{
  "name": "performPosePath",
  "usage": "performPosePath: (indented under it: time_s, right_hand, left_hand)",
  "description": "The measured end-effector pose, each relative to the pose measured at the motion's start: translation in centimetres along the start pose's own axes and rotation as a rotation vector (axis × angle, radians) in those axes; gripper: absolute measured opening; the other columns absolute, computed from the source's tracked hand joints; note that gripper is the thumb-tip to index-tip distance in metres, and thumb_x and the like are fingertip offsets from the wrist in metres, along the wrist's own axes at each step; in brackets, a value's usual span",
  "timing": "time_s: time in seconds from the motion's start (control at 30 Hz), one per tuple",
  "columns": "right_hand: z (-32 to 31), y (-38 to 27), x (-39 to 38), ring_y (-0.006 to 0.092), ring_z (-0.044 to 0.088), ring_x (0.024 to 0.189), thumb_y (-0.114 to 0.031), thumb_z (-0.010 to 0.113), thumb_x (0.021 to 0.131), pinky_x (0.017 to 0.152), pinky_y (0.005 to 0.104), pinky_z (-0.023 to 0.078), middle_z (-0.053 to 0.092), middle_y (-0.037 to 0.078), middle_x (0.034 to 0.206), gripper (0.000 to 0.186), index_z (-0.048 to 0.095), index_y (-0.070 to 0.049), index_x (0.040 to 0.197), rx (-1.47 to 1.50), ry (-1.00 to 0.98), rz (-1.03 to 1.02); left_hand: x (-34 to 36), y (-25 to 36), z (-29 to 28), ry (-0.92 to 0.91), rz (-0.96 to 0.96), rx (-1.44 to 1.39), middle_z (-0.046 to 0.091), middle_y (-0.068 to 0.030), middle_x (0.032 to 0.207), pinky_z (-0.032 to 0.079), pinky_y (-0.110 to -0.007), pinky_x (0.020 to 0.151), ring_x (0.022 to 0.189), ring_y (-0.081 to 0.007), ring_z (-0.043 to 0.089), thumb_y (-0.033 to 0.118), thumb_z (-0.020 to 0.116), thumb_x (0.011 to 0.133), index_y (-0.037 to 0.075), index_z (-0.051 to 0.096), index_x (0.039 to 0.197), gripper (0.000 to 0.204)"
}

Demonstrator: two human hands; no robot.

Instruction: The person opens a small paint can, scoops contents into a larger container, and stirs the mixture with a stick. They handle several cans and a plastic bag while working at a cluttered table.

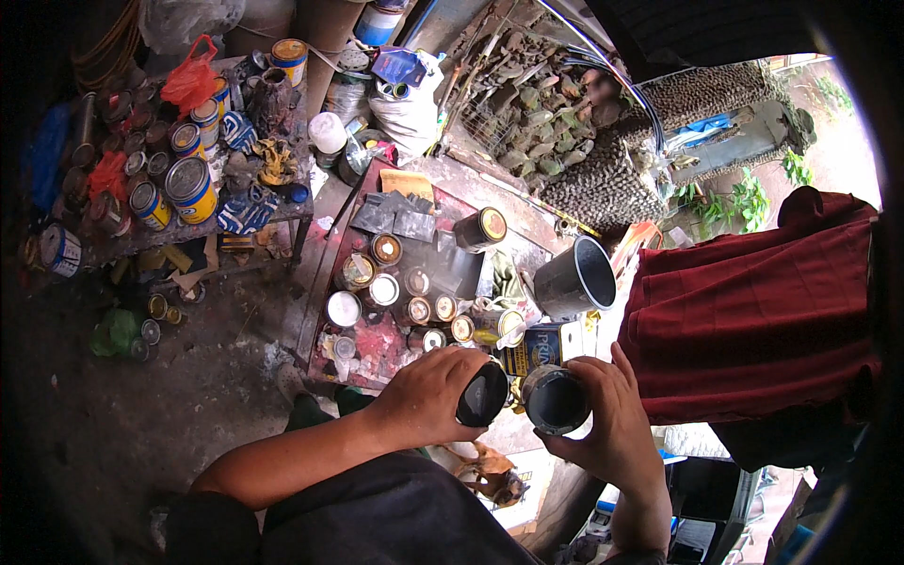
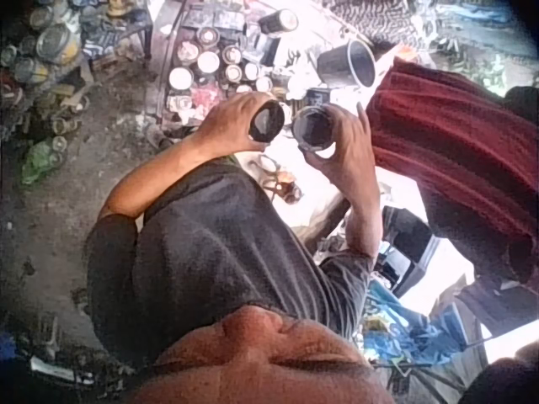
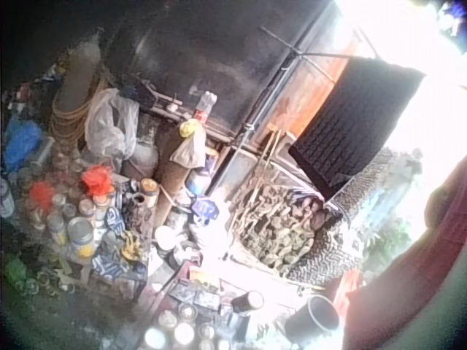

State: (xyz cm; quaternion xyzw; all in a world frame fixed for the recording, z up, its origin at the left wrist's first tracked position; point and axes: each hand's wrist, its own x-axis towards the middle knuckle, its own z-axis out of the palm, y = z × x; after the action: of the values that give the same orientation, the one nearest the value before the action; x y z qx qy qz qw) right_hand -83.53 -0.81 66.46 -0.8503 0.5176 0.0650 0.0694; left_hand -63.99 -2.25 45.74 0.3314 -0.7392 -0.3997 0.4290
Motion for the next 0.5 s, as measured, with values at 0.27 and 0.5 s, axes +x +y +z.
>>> performPosePath:
  time_s: [0.27, 0.5]
  right_hand:
    - [0.2, 0.2, 0.0, 0.0335, 0.06, 0.126, -0.025, 0.094, 0.067, 0.121, 0.0625, 0.026, 0.06, 0.018, 0.13, 0.088, 0.046, -0.003, 0.137, 0.024, -0.005, 0.017]
    - [1.1, 0.8, -0.1, 0.0349, 0.058, 0.127, -0.023, 0.095, 0.066, 0.121, 0.0608, 0.029, 0.059, 0.019, 0.13, 0.088, 0.046, -0.003, 0.137, 0.12, 0.03, 0.03]
  left_hand:
    - [0.1, -0.1, 0.1, -0.006, -0.003, 0.001, 0.06, -0.0196, 0.131, 0.052, -0.047, 0.1, 0.12, -0.0393, 0.062, 0.032, 0.093, 0.067, 0.005, 0.046, 0.139, 0.091]
    - [0.0, -0.3, 0.0, -0.012, -0.023, 0.005, 0.06, -0.0189, 0.131, 0.051, -0.047, 0.101, 0.121, -0.0391, 0.061, 0.034, 0.093, 0.067, 0.006, 0.046, 0.14, 0.091]
